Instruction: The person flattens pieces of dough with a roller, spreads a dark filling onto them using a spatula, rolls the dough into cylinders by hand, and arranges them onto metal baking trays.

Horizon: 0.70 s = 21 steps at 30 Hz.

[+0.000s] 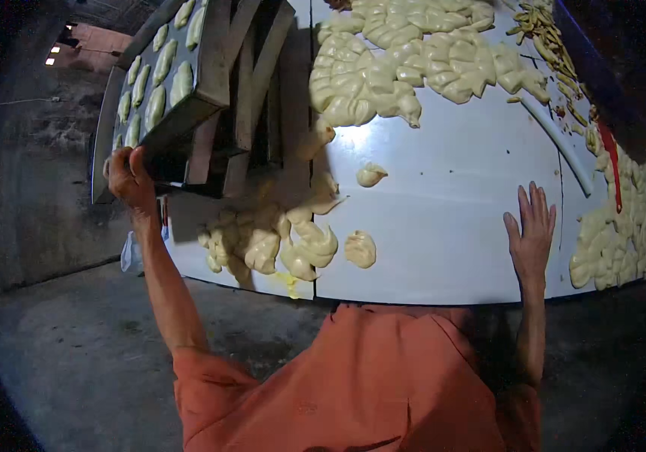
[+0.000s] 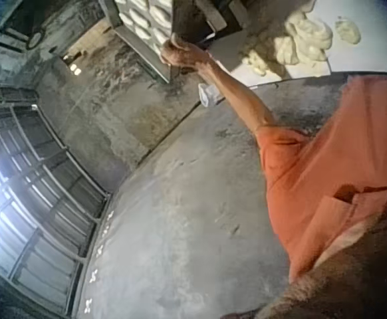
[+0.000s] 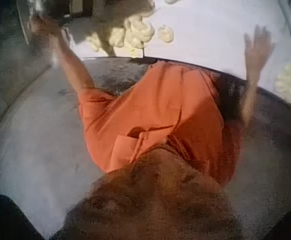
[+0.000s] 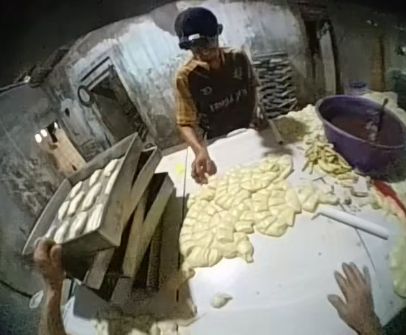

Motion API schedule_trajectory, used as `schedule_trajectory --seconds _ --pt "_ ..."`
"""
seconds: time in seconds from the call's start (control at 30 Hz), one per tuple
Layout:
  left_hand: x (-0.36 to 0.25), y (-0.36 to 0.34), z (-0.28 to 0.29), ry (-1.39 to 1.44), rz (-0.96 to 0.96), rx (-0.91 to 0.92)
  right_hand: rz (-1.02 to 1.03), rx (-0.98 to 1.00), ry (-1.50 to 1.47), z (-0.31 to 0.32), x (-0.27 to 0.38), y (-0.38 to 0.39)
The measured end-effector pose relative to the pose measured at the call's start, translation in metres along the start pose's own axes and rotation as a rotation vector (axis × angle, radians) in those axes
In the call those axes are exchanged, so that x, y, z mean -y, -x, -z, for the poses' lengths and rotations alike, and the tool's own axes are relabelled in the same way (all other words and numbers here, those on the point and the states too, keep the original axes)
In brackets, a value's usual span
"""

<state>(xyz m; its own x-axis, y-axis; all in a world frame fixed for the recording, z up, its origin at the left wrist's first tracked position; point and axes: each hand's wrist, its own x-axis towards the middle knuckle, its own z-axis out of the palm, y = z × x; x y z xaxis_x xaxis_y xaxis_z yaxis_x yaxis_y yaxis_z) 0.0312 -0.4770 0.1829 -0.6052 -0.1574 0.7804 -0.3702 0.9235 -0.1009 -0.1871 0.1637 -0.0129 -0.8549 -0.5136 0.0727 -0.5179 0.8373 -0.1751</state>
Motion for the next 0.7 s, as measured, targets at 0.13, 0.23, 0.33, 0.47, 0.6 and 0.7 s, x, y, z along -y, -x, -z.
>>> schedule_trajectory --seconds 0.13,0.23,0.33,0.47,0.6,0.7 --pt "0.001 0.005 0.013 0.019 0.202 0.179 0.015 -0.032 -0.012 0.002 0.009 0.001" --pt "-0.024 0.003 0.029 0.063 0.317 0.282 0.027 -0.095 -0.097 -0.007 0.013 -0.001" --pt "-0.089 0.015 0.026 0.050 0.043 -0.090 0.098 -0.143 -0.248 0.003 0.058 -0.010" --pt "-0.150 0.088 0.030 0.227 0.071 -0.050 0.419 -0.042 -0.577 0.008 0.160 -0.051" --pt "-0.211 0.127 0.022 0.486 0.460 0.390 0.591 0.022 -0.549 0.007 0.251 -0.097" --pt "-0.224 0.141 0.005 0.462 0.452 0.572 0.697 0.068 -0.366 -0.006 0.289 -0.116"
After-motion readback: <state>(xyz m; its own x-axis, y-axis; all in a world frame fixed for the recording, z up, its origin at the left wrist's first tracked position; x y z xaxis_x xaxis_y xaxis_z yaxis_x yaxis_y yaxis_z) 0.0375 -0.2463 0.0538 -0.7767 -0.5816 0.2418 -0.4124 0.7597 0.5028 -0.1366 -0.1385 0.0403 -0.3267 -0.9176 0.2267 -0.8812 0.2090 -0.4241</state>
